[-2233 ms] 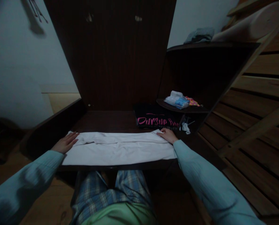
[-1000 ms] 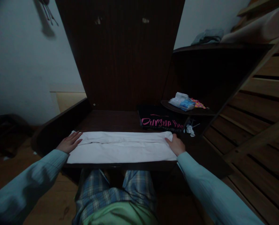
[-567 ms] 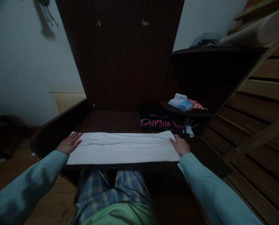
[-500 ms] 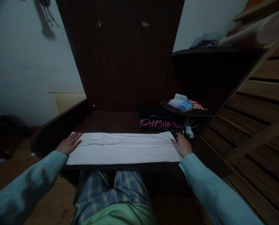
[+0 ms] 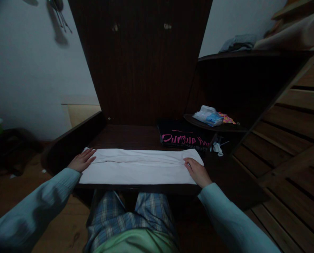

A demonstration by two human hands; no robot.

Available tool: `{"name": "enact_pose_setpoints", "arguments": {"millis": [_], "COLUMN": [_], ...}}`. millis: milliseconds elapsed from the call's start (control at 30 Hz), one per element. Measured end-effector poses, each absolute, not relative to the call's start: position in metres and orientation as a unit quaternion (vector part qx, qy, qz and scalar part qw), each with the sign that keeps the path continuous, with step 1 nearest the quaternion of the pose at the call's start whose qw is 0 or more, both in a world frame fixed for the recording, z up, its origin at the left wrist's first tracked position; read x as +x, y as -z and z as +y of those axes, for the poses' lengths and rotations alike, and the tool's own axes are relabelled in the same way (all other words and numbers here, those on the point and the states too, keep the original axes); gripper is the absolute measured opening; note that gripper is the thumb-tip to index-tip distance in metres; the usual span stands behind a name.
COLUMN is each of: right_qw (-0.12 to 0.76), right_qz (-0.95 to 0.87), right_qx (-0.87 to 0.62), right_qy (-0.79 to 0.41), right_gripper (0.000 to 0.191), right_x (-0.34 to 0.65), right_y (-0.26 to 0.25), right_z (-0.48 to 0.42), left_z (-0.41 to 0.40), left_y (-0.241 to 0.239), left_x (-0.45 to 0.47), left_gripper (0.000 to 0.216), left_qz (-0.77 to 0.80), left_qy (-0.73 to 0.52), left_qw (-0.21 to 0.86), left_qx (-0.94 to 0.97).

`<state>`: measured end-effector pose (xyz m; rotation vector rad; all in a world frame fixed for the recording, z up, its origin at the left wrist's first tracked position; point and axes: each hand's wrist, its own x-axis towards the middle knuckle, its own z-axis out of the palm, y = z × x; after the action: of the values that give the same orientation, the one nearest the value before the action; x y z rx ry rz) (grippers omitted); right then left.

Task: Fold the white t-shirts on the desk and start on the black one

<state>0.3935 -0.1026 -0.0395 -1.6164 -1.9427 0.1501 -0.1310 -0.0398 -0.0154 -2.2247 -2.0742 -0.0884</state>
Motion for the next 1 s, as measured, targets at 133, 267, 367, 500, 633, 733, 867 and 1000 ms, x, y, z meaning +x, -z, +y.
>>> {"name": "enact_pose_setpoints", "arguments": {"millis": [133,267,367,500,633,733,867,1000], "right_qw": [0.3,0.27,0.239,0.283,0.304,0.258,0.211,0.238], "right_qz": [-0.705,-0.742,-0.759,-0.791,-0.864,-0.895,-0.905,-0.893], "right_qx": [-0.638,-0.613,-0.605,-0.541,-0.401,-0.364,-0.363,-0.371], "right_qy": [-0.076,-0.021,0.027,0.051,-0.008,-0.001,0.072,0.088], "right_gripper": [0.019,0.019,0.018,0.019,0.018,0.012,0.009,0.013], "right_x": [0.395,0.404,0.401,0.351,0.258,0.202,0.17,0.169], "right_y": [0.039,0.04,0.032,0.012,-0.005,-0.011,-0.001,0.016], "right_z": [-0.102,-0.104,-0.111,-0.116,-0.1,-0.08,-0.061,-0.057], "left_z": [-0.041,-0.041,-0.04,-0.038,-0.038,-0.038,-0.037,-0.036], "left_y": [0.014,0.015,0.016,0.016,0.015,0.014,0.016,0.018], "left_x": [-0.129,-0.131,-0.132,-0.133,-0.131,-0.131,-0.133,-0.132], "left_gripper": [0.05,0.049,0.05,0.051,0.051,0.051,0.051,0.051], "left_qz": [-0.695,-0.698,-0.695,-0.699,-0.7,-0.7,-0.695,-0.692], "left_qy": [0.025,0.031,0.031,0.026,0.024,0.018,0.022,0.027], "left_qw": [0.04,0.047,0.048,0.045,0.042,0.038,0.045,0.05], "left_qx": [-0.717,-0.713,-0.717,-0.713,-0.712,-0.713,-0.717,-0.72]}}
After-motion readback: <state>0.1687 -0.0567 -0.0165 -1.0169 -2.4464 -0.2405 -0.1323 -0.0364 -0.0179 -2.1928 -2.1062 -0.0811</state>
